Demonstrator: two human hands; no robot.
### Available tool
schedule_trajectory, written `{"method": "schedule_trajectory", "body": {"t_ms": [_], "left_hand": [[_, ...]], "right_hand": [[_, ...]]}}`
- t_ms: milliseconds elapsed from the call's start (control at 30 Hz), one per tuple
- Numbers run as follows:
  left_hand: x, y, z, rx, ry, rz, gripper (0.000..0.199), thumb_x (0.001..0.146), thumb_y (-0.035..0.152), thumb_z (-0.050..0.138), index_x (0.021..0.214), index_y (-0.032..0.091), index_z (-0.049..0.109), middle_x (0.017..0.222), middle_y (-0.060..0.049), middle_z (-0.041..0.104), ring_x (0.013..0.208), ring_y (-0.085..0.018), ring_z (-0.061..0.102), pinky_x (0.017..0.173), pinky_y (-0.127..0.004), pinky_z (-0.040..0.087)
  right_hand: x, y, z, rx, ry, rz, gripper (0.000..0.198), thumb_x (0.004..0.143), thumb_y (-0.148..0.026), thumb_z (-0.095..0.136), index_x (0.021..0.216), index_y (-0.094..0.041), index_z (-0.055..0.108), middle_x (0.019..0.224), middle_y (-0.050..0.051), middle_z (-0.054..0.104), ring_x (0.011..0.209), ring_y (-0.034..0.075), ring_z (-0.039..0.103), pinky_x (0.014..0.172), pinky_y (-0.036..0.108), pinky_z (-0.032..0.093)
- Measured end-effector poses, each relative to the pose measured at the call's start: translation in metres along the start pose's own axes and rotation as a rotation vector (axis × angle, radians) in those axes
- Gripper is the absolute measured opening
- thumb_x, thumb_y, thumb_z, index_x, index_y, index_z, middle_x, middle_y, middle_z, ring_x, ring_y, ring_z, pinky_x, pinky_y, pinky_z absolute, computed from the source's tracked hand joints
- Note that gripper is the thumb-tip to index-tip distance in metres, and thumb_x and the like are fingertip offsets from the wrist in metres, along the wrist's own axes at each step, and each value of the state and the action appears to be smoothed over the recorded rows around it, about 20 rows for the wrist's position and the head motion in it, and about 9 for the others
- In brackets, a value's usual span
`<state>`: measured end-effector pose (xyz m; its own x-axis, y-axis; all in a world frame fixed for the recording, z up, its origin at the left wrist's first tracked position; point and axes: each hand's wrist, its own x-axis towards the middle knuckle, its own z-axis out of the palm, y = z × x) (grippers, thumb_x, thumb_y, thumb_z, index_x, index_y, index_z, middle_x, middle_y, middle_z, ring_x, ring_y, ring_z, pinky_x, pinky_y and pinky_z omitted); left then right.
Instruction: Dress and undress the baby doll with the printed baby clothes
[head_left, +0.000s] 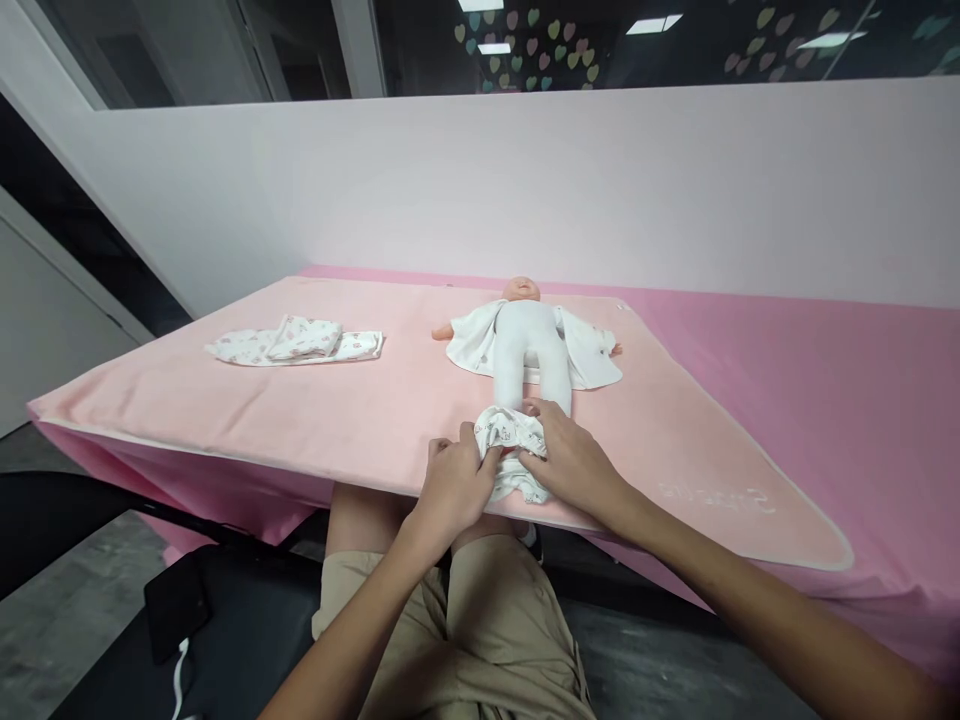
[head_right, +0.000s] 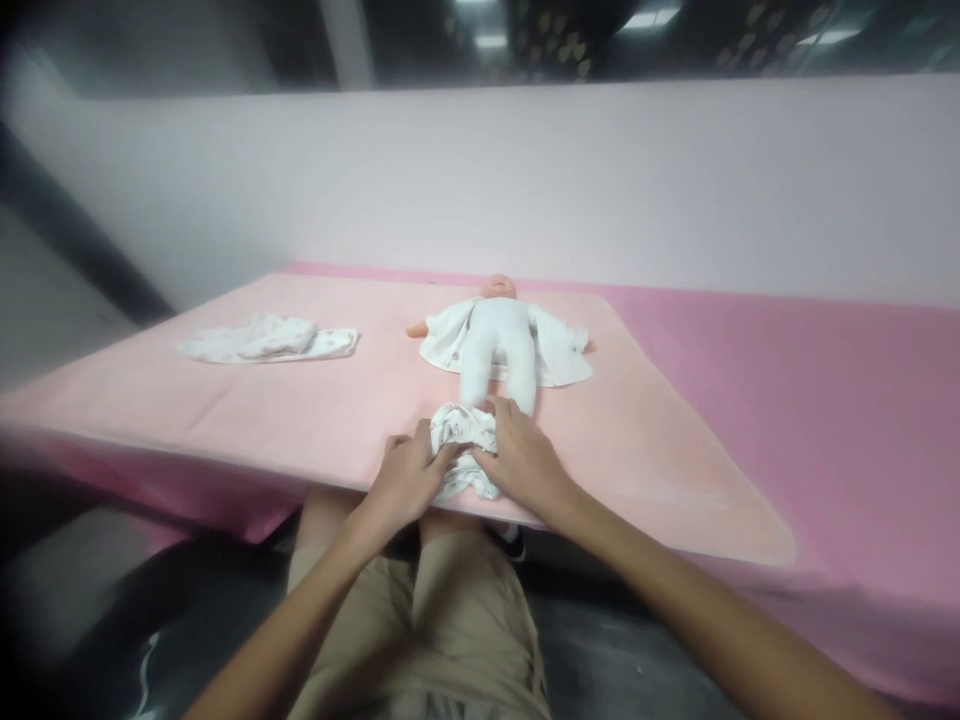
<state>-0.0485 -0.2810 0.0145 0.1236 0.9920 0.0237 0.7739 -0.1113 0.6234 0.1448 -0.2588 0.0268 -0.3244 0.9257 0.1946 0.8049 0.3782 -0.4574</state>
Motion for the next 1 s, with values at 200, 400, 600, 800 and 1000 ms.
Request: {"method": "schedule_trajectory", "body": {"t_ms": [200, 400, 600, 800, 1000], "left_hand": [[0.019, -0.006, -0.005, -0.2, -0.073, 0.052, 0.04, 0.108, 0.051, 0.043, 0.117, 0.02, 0.067, 0.116, -0.012, 0.081, 0.117, -0.035, 0.072, 0.111, -0.049, 0.044], [0.053, -0.016, -0.011, -0.586, -0.08, 0.222, 0.042, 0.105, 0.049, 0.052, 0.12, 0.015, 0.071, 0.124, -0.01, 0.078, 0.114, -0.03, 0.071, 0.097, -0.037, 0.054], [0.088, -0.029, -0.013, -0.466, 0.092, 0.347, 0.032, 0.105, 0.042, 0.056, 0.12, 0.016, 0.066, 0.123, -0.013, 0.075, 0.112, -0.029, 0.069, 0.098, -0.04, 0.054], [0.116, -0.048, -0.038, -0.436, -0.166, 0.384, 0.038, 0.103, 0.048, 0.059, 0.125, 0.017, 0.064, 0.12, -0.012, 0.073, 0.117, -0.03, 0.068, 0.103, -0.043, 0.055], [0.138, -0.021, -0.072, -0.337, -0.353, 0.508, 0.05, 0.091, 0.052, 0.077, 0.129, 0.021, 0.066, 0.127, -0.01, 0.068, 0.115, -0.029, 0.064, 0.097, -0.04, 0.055]], "right_hand": [[0.012, 0.008, -0.005, 0.15, -0.12, 0.118, 0.063, 0.09, -0.028, 0.069, 0.15, -0.016, 0.052, 0.136, 0.017, 0.072, 0.114, 0.034, 0.07, 0.091, 0.039, 0.051], [0.036, 0.029, -0.017, 0.369, -0.024, 0.037, 0.04, 0.088, -0.031, 0.071, 0.127, -0.023, 0.065, 0.116, 0.005, 0.076, 0.102, 0.027, 0.069, 0.083, 0.033, 0.048], [0.082, 0.05, -0.037, 0.38, -0.107, -0.195, 0.009, 0.087, -0.026, 0.069, 0.086, -0.02, 0.063, 0.086, -0.001, 0.064, 0.08, 0.018, 0.056, 0.072, 0.03, 0.039], [0.097, 0.068, -0.045, 0.492, -0.159, -0.172, 0.04, 0.086, -0.053, 0.085, 0.103, -0.02, 0.069, 0.103, 0.003, 0.068, 0.091, 0.02, 0.059, 0.078, 0.031, 0.044], [0.091, 0.077, -0.038, 0.905, -0.104, -0.006, 0.041, 0.093, -0.057, 0.079, 0.107, -0.02, 0.067, 0.1, 0.004, 0.073, 0.09, 0.019, 0.067, 0.079, 0.031, 0.052]]}}
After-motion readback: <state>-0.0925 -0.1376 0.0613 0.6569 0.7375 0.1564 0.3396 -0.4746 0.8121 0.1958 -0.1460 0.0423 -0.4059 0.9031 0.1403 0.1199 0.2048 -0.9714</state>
